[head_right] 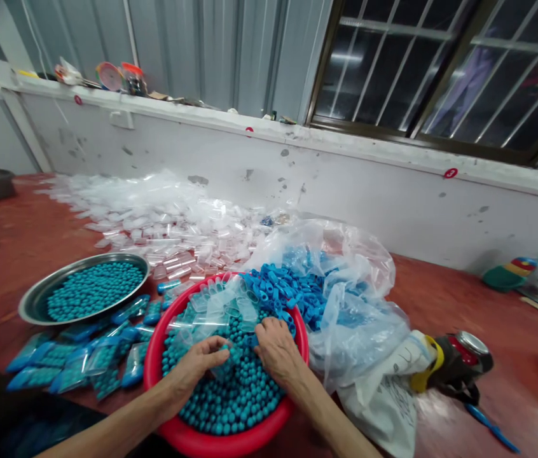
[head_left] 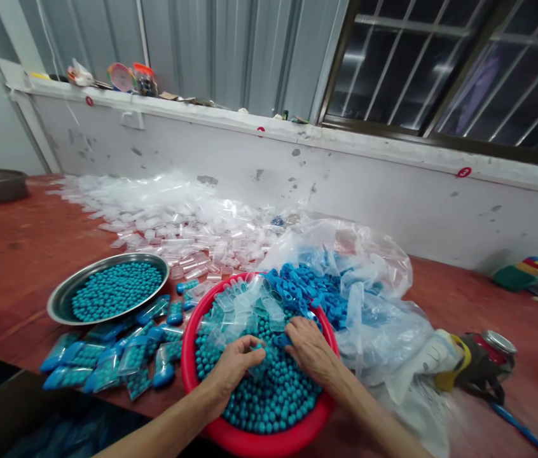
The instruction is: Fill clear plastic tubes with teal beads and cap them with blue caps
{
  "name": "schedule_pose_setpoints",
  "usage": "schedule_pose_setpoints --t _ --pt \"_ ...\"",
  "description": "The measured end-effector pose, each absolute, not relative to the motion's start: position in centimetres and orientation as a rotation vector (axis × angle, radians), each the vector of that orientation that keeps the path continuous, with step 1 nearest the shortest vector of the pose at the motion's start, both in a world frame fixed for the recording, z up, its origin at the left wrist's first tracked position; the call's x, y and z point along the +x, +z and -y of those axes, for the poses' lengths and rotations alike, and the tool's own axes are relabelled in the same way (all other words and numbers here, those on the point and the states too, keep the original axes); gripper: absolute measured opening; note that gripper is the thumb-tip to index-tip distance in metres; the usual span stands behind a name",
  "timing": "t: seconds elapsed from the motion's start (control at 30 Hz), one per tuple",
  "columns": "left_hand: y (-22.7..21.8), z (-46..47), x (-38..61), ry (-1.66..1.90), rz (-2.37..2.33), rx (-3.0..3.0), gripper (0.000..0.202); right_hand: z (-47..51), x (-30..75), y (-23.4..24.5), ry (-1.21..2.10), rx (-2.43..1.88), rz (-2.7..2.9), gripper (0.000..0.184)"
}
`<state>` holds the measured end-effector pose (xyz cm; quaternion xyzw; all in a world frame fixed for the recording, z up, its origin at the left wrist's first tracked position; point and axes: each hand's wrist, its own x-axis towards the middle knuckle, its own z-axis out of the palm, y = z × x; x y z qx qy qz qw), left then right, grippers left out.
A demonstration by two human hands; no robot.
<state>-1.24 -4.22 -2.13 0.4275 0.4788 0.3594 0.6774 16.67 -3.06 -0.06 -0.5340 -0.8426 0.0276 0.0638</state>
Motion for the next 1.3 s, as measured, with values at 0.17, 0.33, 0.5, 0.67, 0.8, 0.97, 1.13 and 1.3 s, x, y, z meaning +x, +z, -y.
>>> schedule_pose_setpoints --t 0.17,0.33,0.5,0.67,0.8,0.97,1.13,1.3 --pt "-2.7 3.9 -1.0 0.893 -1.046 1.049 0.031 3.8 15.8 0.2 0.81 -1.338 2.176 0.024" --pt "-2.5 4.2 -1.1 0.9 -0.998 1.225 0.025 4.2 15.1 -0.3 1.125 -1.229 1.972 0.027" --pt "-2.7 4.6 -1.1 0.842 -1.035 1.24 0.037 4.3 14.9 -0.3 0.989 -1.263 1.927 0.026" --pt "-2.8 4.8 -1.2 0.859 -1.046 1.195 0.056 5.1 14.7 -0.1 0.748 -1.289 2.095 0.029" --pt "-2.5 4.8 -1.1 0.89 -1.112 1.159 0.044 5.7 14.4 -0.8 0.613 -1.25 2.27 0.027" --pt "-2.5 4.5 -1.2 0.907 -1.115 1.06 0.04 5.8 14.4 -0.6 0.659 -1.216 2.259 0.02" --pt "-2.1 4.5 -1.4 0.814 -0.93 0.977 0.05 4.4 16.3 1.0 1.192 -1.159 1.982 0.023" --pt "-1.9 4.8 -1.4 0.79 -0.91 1.101 0.041 3.4 15.7 0.2 1.416 -1.239 1.423 0.051"
